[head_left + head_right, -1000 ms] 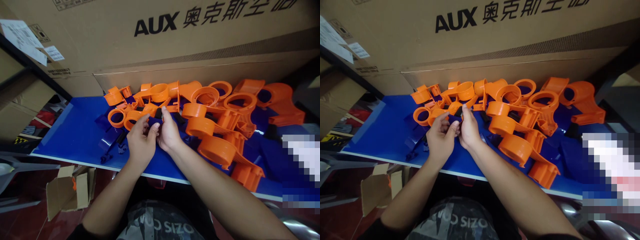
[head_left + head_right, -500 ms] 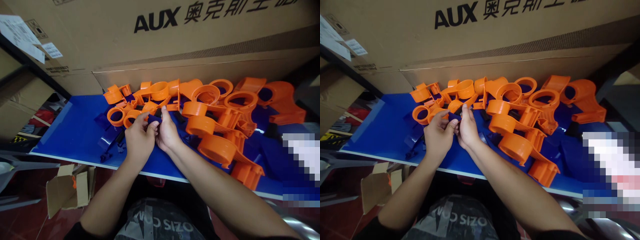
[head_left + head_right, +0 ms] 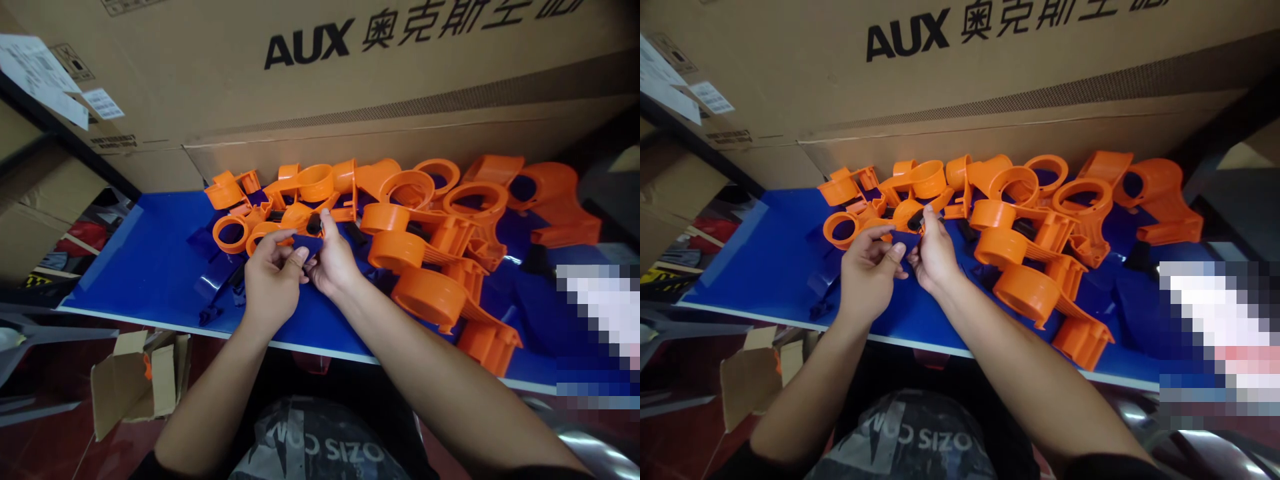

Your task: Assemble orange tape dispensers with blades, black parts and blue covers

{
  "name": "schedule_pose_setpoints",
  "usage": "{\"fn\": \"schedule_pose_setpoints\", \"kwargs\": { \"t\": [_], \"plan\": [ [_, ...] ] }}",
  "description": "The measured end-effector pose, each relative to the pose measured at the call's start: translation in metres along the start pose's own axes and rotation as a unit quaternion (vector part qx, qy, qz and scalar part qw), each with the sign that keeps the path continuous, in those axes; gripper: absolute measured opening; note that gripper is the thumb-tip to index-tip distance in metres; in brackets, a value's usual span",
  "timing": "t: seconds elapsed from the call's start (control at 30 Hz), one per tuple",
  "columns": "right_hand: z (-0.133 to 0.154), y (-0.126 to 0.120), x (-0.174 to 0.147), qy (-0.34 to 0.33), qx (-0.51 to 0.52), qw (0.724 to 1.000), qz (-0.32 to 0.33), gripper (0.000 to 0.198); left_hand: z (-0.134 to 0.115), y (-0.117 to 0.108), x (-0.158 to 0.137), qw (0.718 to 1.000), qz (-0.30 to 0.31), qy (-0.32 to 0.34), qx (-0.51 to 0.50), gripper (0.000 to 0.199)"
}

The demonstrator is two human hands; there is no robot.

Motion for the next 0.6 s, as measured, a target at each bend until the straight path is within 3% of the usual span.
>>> {"fn": "schedule_pose_setpoints", "kwargs": {
  "t": [0.3,0.6],
  "plan": [
    [-0.002,0.003,-0.003,0.020,-0.005,0.999,0.026,0.056,0.008,-0.001,-0.008,0.991,0.037,-0.078,-0.103,0.045],
    [-0.004,0.008,-0.011,0.063,-0.020,0.997,0.039,0.058,0.017,0.003,-0.010,0.986,0.073,-0.086,-0.126,0.041]
  ]
}}
Point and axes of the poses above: each hand's wrist, its own x-axis towards the middle knuckle, its own y-axis out of the palm, z = x × y, the point moved 6 cm from there along x, towards the middle knuckle, and after that the axes turned 15 degrees about x, right-handed, at the moved point
